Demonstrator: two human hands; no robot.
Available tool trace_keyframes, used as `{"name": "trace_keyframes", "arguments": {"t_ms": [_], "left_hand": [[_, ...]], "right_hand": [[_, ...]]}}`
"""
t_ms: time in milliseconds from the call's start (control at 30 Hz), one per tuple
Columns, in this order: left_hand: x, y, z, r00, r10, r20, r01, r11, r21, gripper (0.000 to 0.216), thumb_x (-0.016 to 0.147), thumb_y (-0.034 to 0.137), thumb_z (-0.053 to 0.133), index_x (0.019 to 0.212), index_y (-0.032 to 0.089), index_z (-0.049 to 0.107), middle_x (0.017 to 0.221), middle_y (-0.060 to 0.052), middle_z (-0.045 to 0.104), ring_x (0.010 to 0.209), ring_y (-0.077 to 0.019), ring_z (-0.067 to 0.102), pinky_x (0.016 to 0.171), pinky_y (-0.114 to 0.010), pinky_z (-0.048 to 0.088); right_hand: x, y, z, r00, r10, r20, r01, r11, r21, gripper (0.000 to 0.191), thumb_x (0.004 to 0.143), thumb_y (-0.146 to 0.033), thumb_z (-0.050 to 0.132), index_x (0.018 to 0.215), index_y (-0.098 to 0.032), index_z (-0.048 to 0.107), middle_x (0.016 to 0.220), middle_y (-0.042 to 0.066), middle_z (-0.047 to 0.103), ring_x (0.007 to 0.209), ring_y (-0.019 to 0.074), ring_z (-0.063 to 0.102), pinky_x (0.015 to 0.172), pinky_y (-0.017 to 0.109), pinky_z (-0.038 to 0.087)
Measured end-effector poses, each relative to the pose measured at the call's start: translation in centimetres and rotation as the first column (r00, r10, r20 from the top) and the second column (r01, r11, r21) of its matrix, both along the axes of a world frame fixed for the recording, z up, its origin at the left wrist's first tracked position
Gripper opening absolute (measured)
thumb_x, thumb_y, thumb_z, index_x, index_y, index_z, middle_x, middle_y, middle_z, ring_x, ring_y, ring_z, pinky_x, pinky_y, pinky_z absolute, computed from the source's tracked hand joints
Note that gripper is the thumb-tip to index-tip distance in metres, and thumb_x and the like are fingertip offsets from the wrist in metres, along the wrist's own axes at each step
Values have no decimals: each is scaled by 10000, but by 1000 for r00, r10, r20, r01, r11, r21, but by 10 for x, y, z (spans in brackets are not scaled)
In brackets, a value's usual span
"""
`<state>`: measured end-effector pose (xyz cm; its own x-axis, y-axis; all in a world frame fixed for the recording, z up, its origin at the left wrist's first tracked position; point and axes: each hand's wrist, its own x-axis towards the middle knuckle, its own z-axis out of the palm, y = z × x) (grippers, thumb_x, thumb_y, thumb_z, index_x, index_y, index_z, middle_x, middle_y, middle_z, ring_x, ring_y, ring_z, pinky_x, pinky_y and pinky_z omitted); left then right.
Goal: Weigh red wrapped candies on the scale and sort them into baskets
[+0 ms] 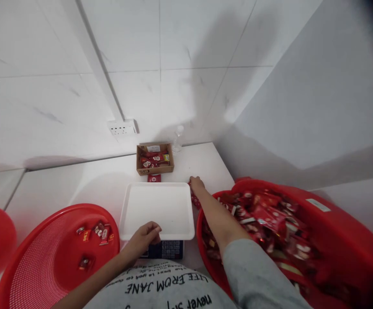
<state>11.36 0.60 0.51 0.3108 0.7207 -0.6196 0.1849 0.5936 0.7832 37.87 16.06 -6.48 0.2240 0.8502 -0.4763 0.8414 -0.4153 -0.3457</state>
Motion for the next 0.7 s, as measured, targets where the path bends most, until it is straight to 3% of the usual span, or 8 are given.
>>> {"name": "trace_keyframes", "arguments": {"t_ms": [200,300,333,400,433,467,600,700], "left_hand": [[0,3,12,994,60,93,-50,994,-99,323,730,486,643,784,173,584,650,4,615,652,-149,563,691,-291,425],[7,10,24,952,181,248,-126,967,-223,327,754,459,655,929,187,605,883,-58,655,856,-191,604,807,-342,447],[10,13,27,921,244,305,-156,945,-286,352,770,463,643,1005,206,597,994,-80,648,934,-209,601,838,-365,447],[16,19,32,838,369,402,-187,886,-423,400,808,505,584,1113,246,563,1147,-96,609,1025,-236,587,873,-421,450],[18,23,34,799,411,440,-177,859,-481,407,827,531,543,1121,250,559,1157,-96,608,1020,-243,594,875,-448,455],[20,25,35,768,437,469,-155,836,-526,417,840,553,504,1105,238,570,1126,-94,623,987,-244,611,868,-464,463],[21,29,33,703,458,544,-54,797,-602,447,867,565,440,1041,190,610,938,-77,685,813,-221,670,786,-418,517],[13,24,31,667,475,574,-19,781,-624,427,884,534,433,1042,182,616,911,-74,703,774,-206,684,747,-385,537]], "right_hand": [[2,6,46,980,-99,-175,128,979,160,258,871,-153,402,1080,-146,554,1031,115,596,844,164,612,722,264,485],[-17,-11,80,941,-47,-334,123,970,209,268,895,-215,390,1147,-207,481,999,44,609,702,108,606,609,230,506],[-27,-22,90,908,8,-420,97,969,228,243,892,-252,414,1123,-230,486,971,15,611,661,94,599,581,222,508],[-52,-51,106,664,167,-729,14,972,235,193,848,-275,495,1029,-213,513,899,5,608,600,103,578,530,248,504],[-65,-67,112,575,213,-790,-73,975,210,181,820,-271,537,991,-213,527,861,-5,607,593,107,576,527,254,499],[-77,-83,116,561,237,-793,-134,971,196,182,788,-253,577,962,-214,540,816,-18,602,603,113,576,541,256,491],[-106,-126,131,702,397,-591,-306,918,253,369,709,-248,692,1056,-224,568,941,16,647,857,182,591,732,298,453],[-105,-135,145,666,489,-563,-411,871,271,368,773,-292,642,1130,-230,580,1048,48,662,903,195,602,768,301,442]]}}
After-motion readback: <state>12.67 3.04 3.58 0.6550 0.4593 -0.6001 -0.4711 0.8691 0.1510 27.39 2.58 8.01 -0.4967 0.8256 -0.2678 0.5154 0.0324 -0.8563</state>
